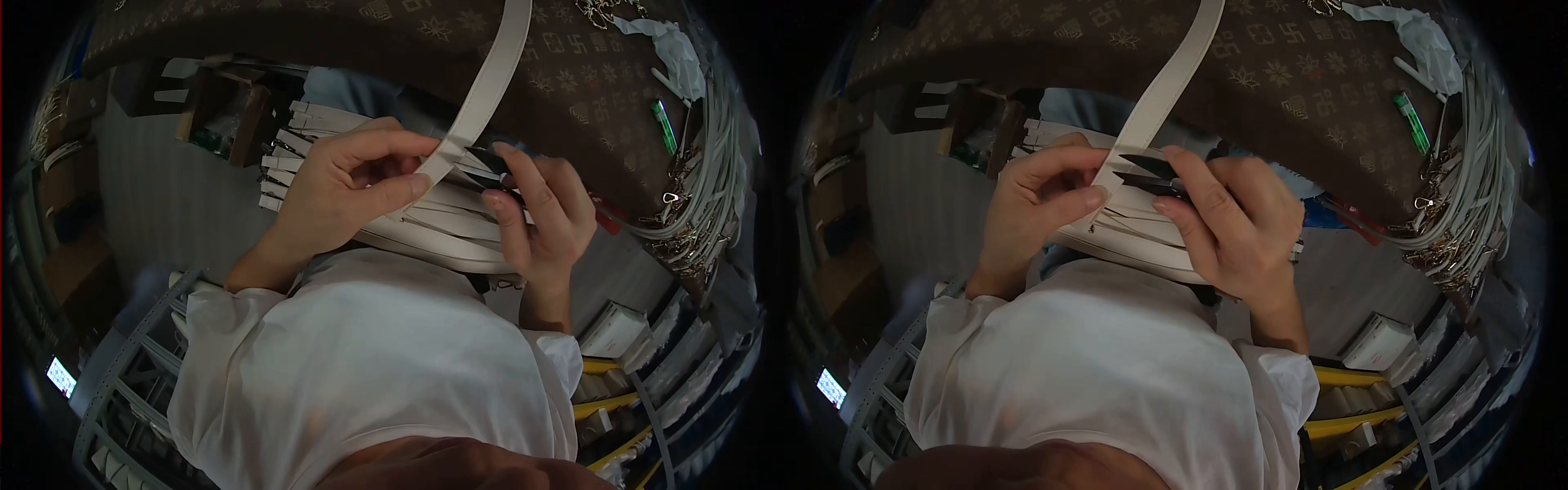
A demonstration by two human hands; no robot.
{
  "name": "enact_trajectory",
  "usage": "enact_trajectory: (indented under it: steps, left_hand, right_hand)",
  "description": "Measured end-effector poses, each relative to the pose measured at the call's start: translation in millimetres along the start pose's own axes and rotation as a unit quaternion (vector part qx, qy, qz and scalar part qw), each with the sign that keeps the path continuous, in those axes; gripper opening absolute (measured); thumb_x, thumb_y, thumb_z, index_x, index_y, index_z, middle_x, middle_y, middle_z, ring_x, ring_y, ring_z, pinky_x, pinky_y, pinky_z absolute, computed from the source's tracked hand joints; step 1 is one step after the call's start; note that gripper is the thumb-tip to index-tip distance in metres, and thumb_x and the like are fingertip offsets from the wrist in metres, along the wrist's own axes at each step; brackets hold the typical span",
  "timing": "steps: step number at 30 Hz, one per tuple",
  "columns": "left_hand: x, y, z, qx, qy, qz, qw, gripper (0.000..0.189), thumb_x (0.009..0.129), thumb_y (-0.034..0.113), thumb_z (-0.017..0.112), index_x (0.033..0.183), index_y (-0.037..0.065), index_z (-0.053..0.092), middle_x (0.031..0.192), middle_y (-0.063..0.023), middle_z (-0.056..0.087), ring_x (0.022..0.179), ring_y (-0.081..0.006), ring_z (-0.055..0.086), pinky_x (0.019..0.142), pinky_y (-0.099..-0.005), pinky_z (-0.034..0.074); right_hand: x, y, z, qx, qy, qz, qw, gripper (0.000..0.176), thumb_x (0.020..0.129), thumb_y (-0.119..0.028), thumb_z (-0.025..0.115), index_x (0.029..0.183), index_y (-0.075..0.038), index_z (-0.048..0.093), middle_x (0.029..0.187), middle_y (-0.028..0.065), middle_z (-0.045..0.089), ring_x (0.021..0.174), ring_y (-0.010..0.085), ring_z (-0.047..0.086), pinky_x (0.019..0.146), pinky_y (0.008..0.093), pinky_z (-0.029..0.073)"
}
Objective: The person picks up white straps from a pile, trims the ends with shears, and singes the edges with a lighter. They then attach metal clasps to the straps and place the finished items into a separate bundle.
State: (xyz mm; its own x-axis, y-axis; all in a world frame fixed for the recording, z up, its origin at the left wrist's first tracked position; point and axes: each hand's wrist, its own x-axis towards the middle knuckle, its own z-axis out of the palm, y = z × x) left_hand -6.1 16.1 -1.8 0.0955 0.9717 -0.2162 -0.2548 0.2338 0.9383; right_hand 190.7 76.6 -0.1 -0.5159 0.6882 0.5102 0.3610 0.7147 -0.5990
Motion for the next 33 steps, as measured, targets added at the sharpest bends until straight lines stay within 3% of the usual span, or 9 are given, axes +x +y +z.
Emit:
enact_trajectory:
  steps: [4, 10, 22, 24, 33]
  left_hand:
    - [-1, 10, -4, 0.022, -0.004, 0.018, 1.0, 0.027, 0.074, -0.005, 0.058, 0.101, 0.0, 0.059, 0.079, -0.0002, 0.048, 0.066, -0.0043, 0.046, 0.057, -0.0159, 0.038]
    - [-2, 24, -20, -0.007, -0.031, 0.012, 0.999, 0.024, 0.074, 0.0, 0.058, 0.098, -0.002, 0.06, 0.077, -0.0003, 0.048, 0.066, -0.0056, 0.046, 0.058, -0.0175, 0.036]
    - [1, 25, -38, -0.022, -0.053, 0.015, 0.998, 0.025, 0.07, 0.002, 0.058, 0.095, -0.004, 0.06, 0.076, -0.0019, 0.049, 0.069, -0.008, 0.044, 0.059, -0.0194, 0.034]
    - [1, 24, -38, -0.027, -0.042, 0.01, 0.999, 0.027, 0.067, 0.003, 0.06, 0.092, -0.005, 0.061, 0.075, -0.0036, 0.048, 0.069, -0.0097, 0.044, 0.058, -0.0205, 0.032]
    - [3, 21, -43, -0.037, -0.043, 0.019, 0.998, 0.028, 0.066, 0.004, 0.06, 0.093, -0.005, 0.061, 0.075, -0.0044, 0.05, 0.071, -0.0117, 0.045, 0.062, -0.0223, 0.033]
  right_hand:
    - [28, 5, -13, -0.043, -0.062, -0.078, 0.994, 0.035, 0.062, -0.02, 0.069, 0.093, -0.004, 0.063, 0.063, 0.0043, 0.049, 0.051, 0.0156, 0.045, 0.043, 0.026, 0.036]
    - [60, 18, -6, 0.022, -0.154, -0.178, 0.972, 0.035, 0.067, -0.023, 0.064, 0.095, -0.002, 0.063, 0.067, 0.0062, 0.053, 0.054, 0.0161, 0.05, 0.045, 0.0262, 0.038]
    - [75, 11, 4, 0.055, -0.189, -0.155, 0.968, 0.032, 0.065, -0.019, 0.066, 0.092, -0.002, 0.065, 0.063, 0.0055, 0.053, 0.051, 0.015, 0.049, 0.043, 0.0256, 0.037]
    - [75, 9, 6, 0.05, -0.177, -0.133, 0.974, 0.033, 0.057, -0.017, 0.071, 0.089, -0.009, 0.066, 0.061, 0.0027, 0.051, 0.052, 0.0155, 0.051, 0.044, 0.0267, 0.041]
    - [76, 9, 9, 0.037, -0.163, -0.151, 0.974, 0.032, 0.056, -0.016, 0.071, 0.088, -0.009, 0.066, 0.06, 0.0019, 0.051, 0.05, 0.015, 0.05, 0.041, 0.0258, 0.039]
